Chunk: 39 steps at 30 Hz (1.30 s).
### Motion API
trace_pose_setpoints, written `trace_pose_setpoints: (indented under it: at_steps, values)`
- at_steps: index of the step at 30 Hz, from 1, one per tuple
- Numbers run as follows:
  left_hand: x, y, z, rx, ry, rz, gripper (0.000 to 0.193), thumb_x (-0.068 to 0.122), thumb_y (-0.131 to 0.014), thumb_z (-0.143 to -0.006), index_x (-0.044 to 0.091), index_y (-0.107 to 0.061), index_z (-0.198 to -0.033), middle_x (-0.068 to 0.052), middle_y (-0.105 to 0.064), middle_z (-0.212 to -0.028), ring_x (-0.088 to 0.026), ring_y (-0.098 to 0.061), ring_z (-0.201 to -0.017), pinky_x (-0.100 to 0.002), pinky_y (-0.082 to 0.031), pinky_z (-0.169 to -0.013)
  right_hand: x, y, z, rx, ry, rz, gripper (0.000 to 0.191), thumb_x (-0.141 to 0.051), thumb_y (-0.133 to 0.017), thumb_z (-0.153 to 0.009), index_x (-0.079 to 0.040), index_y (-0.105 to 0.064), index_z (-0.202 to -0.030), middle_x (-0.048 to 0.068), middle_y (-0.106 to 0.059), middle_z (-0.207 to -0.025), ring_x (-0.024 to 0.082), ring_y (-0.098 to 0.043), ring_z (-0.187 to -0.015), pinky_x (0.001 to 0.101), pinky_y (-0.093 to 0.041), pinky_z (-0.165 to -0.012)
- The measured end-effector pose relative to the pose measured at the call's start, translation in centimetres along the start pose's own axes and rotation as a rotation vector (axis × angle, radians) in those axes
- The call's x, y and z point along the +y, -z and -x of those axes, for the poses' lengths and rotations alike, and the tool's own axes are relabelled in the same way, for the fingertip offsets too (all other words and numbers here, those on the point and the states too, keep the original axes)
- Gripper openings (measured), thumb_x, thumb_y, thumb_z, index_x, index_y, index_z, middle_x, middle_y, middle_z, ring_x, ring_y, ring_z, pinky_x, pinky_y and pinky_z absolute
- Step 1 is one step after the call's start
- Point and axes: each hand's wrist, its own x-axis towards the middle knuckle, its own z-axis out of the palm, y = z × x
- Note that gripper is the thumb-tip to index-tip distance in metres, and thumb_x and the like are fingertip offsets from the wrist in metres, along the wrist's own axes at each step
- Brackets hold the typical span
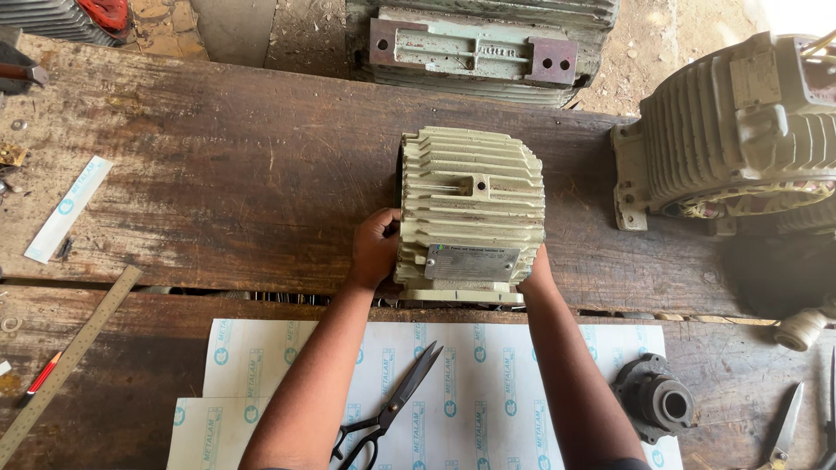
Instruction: The person measures and marks a white adhesive-backed film sheet with a ruler and pen on a workbench, cuts a piece from it with scissors, and peels small pieces of the backing paper by hand. They then lift an electric motor housing, position the cut film on it, and press the film onto the motor body.
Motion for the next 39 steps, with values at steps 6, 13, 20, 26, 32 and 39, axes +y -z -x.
trace_pose_setpoints:
  at_steps: [6,13,20,26,32,39]
  values:
    - [-0.1,0.0,0.0,0.004,-0.013,0.019,0.016,0.006,-0.075,-0.088,0.007,-0.075,-0.104,-0.004,-0.076,-0.099,-0.013,-0.070,-0.090,-0.029,-0.058,-0.081,-2.5,-1.4,1.3,-0.122,0.085,0.310,0.044,-0.009,-0.070,-0.091,0.002,-0.059,-0.132,0.016,-0.069,-0.120,0.020,-0.069,-0.104,0.0343,-0.060,-0.082]
    - [-0.2,-0.1,0.1,-0.005,-0.018,0.058,0.020,0.007,-0.075,-0.087,0.007,-0.075,-0.108,-0.003,-0.076,-0.099,-0.010,-0.070,-0.088,-0.029,-0.057,-0.079,-2.5,-1.7,0.4,-0.074,-0.039,-0.001,0.037,-0.016,-0.060,-0.100,0.003,-0.060,-0.132,0.016,-0.068,-0.118,0.020,-0.068,-0.100,0.0340,-0.059,-0.079]
    - [-0.1,0.1,-0.1,0.007,0.032,-0.014,0.017,0.015,-0.077,-0.089,0.008,-0.076,-0.105,-0.003,-0.077,-0.093,-0.010,-0.069,-0.083,-0.029,-0.055,-0.075,-2.4,-2.8,-2.1,0.078,-0.138,-0.257,0.034,-0.022,-0.054,-0.105,0.002,-0.061,-0.128,0.016,-0.068,-0.112,0.020,-0.070,-0.089,0.0326,-0.061,-0.069]
    - [0.5,0.1,0.1,0.001,0.012,0.022,0.018,0.013,-0.076,-0.089,0.007,-0.075,-0.105,-0.002,-0.076,-0.095,-0.009,-0.068,-0.084,-0.028,-0.055,-0.076,-3.3,-2.9,-2.6,-0.004,-0.064,-0.199,0.030,-0.019,-0.058,-0.104,0.002,-0.063,-0.124,0.017,-0.070,-0.108,0.020,-0.072,-0.084,0.0318,-0.063,-0.066]
    - [0.8,0.0,-0.1,-0.004,-0.040,0.010,0.017,0.011,-0.074,-0.090,0.005,-0.075,-0.105,-0.002,-0.074,-0.095,-0.008,-0.066,-0.084,-0.026,-0.054,-0.074,-4.3,-3.4,-2.1,-0.041,-0.058,-0.254,0.029,-0.020,-0.058,-0.103,0.001,-0.064,-0.123,0.016,-0.071,-0.108,0.020,-0.073,-0.084,0.0319,-0.063,-0.065]
    - [1.5,0.2,-0.4,-0.026,-0.077,-0.057,0.015,0.013,-0.072,-0.090,0.004,-0.074,-0.102,-0.006,-0.076,-0.094,-0.013,-0.069,-0.086,-0.030,-0.055,-0.078,-3.9,-3.1,-2.3,-0.325,0.300,-0.066,0.033,-0.014,-0.068,-0.104,0.004,-0.064,-0.132,0.017,-0.070,-0.117,0.016,-0.070,-0.094,0.0315,-0.061,-0.073]
